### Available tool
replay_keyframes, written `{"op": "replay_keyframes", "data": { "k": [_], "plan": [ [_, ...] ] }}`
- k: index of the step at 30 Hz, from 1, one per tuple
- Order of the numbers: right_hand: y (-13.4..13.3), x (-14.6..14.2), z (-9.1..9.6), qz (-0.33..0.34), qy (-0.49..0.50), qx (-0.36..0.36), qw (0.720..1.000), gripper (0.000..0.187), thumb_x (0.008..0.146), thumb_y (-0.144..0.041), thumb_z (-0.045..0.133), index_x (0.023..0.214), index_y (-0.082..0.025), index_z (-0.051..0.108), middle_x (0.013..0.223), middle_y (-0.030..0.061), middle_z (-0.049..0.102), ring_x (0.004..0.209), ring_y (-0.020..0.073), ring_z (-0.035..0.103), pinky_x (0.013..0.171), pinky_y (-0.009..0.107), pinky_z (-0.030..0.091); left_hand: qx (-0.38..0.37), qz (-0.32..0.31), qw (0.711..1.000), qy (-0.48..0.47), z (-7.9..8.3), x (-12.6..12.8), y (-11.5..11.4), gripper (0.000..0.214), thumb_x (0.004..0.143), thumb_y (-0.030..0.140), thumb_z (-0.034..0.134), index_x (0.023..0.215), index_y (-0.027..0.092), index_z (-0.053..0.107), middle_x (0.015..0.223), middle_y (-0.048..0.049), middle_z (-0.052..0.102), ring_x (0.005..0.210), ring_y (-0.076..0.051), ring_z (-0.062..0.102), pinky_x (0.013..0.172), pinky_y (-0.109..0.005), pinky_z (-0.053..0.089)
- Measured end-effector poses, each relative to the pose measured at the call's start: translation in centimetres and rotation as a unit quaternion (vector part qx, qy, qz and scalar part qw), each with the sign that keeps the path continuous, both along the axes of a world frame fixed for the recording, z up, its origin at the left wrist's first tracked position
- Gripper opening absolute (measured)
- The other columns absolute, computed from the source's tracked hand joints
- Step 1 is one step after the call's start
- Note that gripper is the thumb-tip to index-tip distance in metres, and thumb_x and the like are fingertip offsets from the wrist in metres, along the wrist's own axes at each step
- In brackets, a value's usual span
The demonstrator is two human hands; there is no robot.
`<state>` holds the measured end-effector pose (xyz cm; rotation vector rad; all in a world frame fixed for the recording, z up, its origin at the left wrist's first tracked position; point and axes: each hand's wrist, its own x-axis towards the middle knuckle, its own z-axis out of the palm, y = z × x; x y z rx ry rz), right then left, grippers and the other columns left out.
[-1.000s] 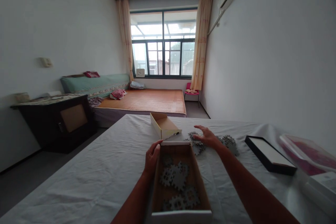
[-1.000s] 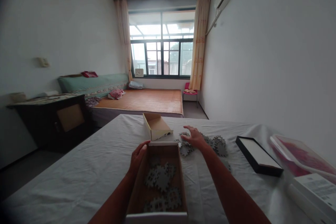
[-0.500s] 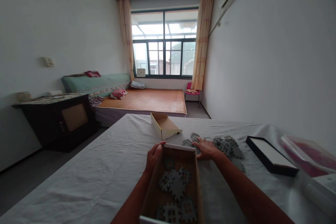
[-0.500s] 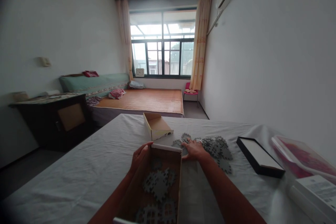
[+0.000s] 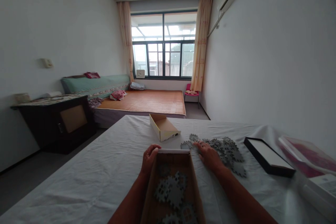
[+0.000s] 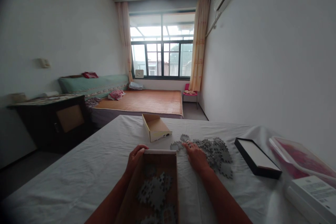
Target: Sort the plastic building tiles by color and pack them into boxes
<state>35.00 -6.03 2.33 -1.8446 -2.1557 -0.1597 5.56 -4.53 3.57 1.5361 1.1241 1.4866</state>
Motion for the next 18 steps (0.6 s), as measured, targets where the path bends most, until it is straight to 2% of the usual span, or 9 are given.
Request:
{"op": "replay_keyframes", "data": {
  "k": [6, 10, 14, 18],
  "plan": [
    [0.2, 0.8, -0.7, 0.004, 0.014, 0.036, 0.999, 0.059, 0.071, -0.005, 0.044, 0.124, -0.031, 0.048, 0.122, 0.0062, 0.056, 0.112, 0.0224, 0.051, 0.090, 0.033, 0.041, -0.003, 0.005, 1.000, -0.011, -0.2, 0.2, 0.1, 0.026, 0.072, 0.039, 0.050, 0.064, 0.017, 0.062, 0.058, 0.0012, 0.054, 0.059, -0.015, 0.047, 0.055, -0.023, 0.036],
    [0.6, 2.2, 0.3, -0.005, 0.078, 0.111, 0.991, 0.052, 0.073, -0.010, 0.044, 0.121, -0.027, 0.049, 0.116, 0.0070, 0.057, 0.108, 0.0227, 0.053, 0.089, 0.035, 0.043, -0.002, -0.009, 1.000, -0.028, -0.6, 0.2, 0.4, 0.025, 0.073, 0.038, 0.050, 0.065, 0.017, 0.061, 0.057, 0.0018, 0.053, 0.058, -0.014, 0.046, 0.054, -0.023, 0.035],
    [0.1, 2.3, 3.9, 0.010, 0.217, 0.209, 0.953, 0.046, 0.074, -0.020, 0.048, 0.119, -0.023, 0.047, 0.116, 0.0071, 0.057, 0.106, 0.0227, 0.054, 0.092, 0.036, 0.042, -0.007, -0.018, 0.999, -0.041, -0.8, 0.2, 0.4, 0.025, 0.074, 0.037, 0.050, 0.065, 0.017, 0.060, 0.057, 0.0021, 0.052, 0.057, -0.013, 0.045, 0.053, -0.022, 0.034],
    [-3.0, -1.0, 8.6, 0.030, 0.359, 0.220, 0.906, 0.047, 0.072, -0.028, 0.056, 0.119, -0.024, 0.047, 0.112, 0.0053, 0.059, 0.094, 0.0213, 0.059, 0.084, 0.035, 0.047, -0.005, -0.016, 0.999, -0.043, -0.8, 0.2, 0.4, 0.025, 0.074, 0.037, 0.051, 0.065, 0.017, 0.061, 0.057, 0.0025, 0.052, 0.057, -0.013, 0.045, 0.054, -0.022, 0.034]
  ]
}}
